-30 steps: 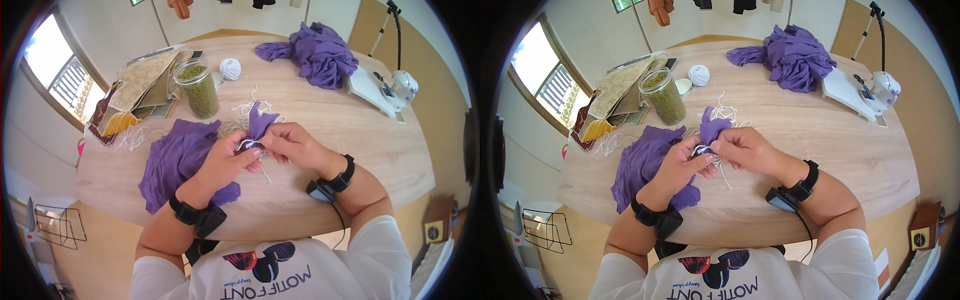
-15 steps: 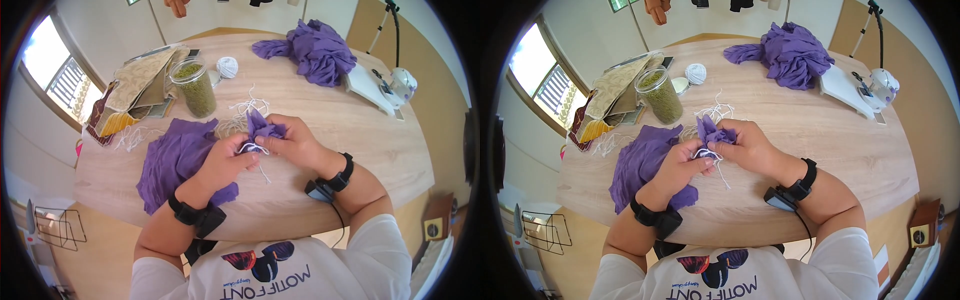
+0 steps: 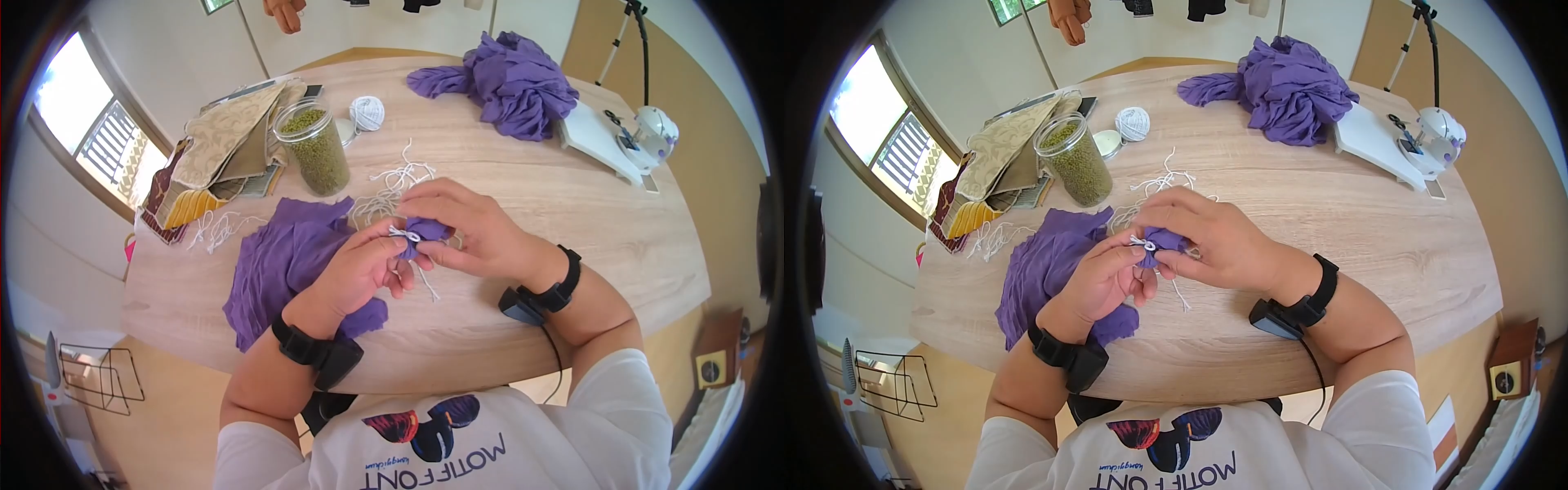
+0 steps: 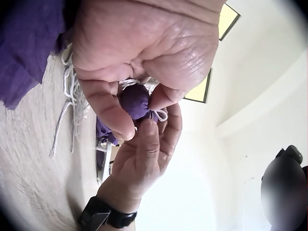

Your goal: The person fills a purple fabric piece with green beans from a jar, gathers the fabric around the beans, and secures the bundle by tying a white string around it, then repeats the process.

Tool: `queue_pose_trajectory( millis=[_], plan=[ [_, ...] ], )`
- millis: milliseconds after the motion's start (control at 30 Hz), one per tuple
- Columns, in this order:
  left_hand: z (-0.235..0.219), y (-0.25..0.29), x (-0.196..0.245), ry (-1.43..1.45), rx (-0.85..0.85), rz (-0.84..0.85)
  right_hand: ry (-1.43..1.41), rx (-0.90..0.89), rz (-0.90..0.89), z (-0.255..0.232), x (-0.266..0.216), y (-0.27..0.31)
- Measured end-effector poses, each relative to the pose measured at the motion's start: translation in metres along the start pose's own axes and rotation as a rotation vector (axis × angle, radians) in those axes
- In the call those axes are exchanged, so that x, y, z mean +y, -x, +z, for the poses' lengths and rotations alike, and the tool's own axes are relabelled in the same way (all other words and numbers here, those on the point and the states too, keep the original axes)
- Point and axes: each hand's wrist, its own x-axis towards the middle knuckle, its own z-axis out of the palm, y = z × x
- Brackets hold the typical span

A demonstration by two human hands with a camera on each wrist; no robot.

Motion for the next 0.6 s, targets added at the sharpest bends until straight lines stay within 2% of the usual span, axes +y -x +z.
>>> queue_pose_trajectory(
  millis=[67,167,267,367,467,600],
  plan=[
    [-0.001,0.0,0.002,-0.001,-0.026,-0.013,0.058,-0.036,-0.026,0.003,0.006,0.001],
    [0.005,0.0,0.003,-0.141,0.063,-0.048,0.065,-0.056,0.032,0.0,0.008,0.003],
    [0.014,0.0,0.0,-0.373,0.136,0.081,0.082,-0.02,0.062,0.0,0.007,0.003],
    [0.012,-0.005,-0.015,-0.61,0.183,0.344,0.036,-0.039,0.12,-0.001,0.007,0.002],
    [0.013,-0.002,-0.014,-0.677,0.18,0.319,-0.027,-0.083,0.125,0.001,0.005,0.002],
    [0.014,0.0,-0.008,-0.661,0.158,0.18,0.05,-0.101,0.145,-0.002,0.003,0.002]
  ],
)
